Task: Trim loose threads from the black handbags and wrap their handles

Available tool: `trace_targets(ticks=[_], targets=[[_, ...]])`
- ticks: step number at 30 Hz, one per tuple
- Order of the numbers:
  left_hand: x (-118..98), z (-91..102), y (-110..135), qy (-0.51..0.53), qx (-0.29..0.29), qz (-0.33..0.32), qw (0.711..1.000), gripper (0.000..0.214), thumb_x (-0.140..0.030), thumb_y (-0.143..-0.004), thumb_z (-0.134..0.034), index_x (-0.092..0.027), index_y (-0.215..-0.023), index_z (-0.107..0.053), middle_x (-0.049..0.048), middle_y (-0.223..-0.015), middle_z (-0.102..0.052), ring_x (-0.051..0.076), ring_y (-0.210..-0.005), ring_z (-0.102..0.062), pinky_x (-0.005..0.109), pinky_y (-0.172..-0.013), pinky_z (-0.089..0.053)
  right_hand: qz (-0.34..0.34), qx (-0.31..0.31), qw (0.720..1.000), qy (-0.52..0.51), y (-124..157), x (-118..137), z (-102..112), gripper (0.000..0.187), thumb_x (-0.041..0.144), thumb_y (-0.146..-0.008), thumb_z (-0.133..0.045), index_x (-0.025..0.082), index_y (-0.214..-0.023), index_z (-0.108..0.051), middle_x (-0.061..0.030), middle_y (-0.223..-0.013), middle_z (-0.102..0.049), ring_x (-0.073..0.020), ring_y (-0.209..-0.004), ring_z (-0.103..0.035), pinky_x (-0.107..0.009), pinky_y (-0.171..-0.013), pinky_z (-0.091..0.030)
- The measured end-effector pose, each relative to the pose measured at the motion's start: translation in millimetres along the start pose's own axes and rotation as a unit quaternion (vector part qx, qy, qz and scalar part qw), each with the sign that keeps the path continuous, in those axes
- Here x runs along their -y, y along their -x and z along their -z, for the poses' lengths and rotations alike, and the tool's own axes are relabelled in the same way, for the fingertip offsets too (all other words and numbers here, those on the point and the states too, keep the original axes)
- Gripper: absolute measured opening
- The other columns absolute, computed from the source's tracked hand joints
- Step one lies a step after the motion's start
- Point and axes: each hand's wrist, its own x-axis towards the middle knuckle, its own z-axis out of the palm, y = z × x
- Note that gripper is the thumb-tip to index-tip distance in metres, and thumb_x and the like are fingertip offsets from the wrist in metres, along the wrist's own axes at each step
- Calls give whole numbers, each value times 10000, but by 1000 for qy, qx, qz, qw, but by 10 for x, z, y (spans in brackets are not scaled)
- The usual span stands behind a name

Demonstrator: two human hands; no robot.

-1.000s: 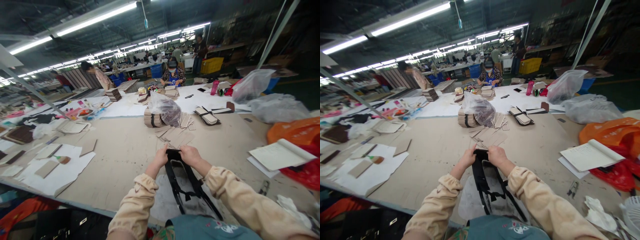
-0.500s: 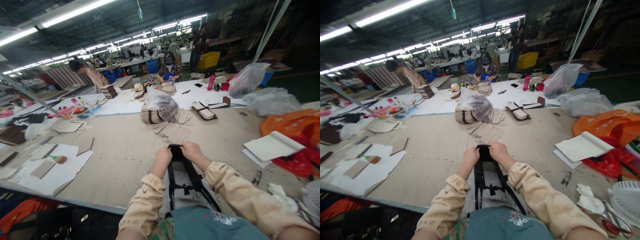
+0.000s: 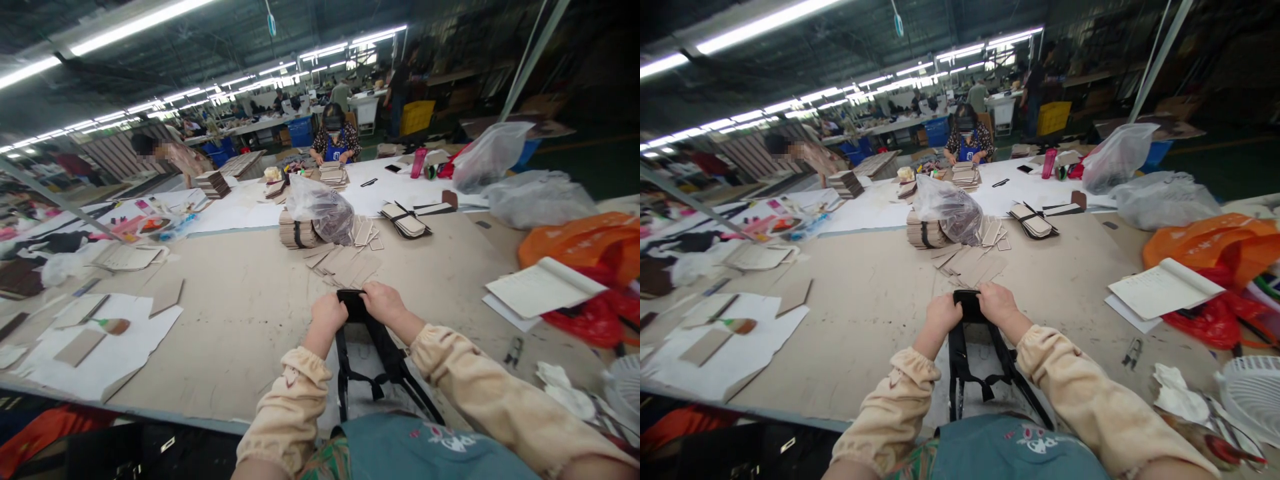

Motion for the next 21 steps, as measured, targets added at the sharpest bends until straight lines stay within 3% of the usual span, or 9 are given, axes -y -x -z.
trace_targets(ticks=[5,10,21], targets=[[44,-49,9,25,4,9,1000,268,-278,-793,-444,-139,-956,-605,135,-894,-668,238,-867,-633,315,-735,-479,62,-40,996,-42,51,16,99,376,230,-798,-491,201,-1172,-513,-70,-1058,-575,-195,-952,-514,-285,-792,-390],[38,-123,13,60,9,7,998,253,-288,-787,-451,-153,-944,-597,112,-875,-673,217,-852,-635,287,-721,-475,150,-95,979,-97,18,124,102,232,202,-762,-551,199,-987,-604,-73,-1060,-546,-212,-998,-449,-329,-868,-357],[42,-162,38,78,1,-6,997,248,-212,-807,-399,-158,-961,-586,108,-887,-675,218,-849,-639,298,-738,-472,159,-69,982,-80,-130,167,-68,96,205,-805,-553,187,-832,-644,-77,-988,-562,-209,-958,-430,-333,-839,-340]])
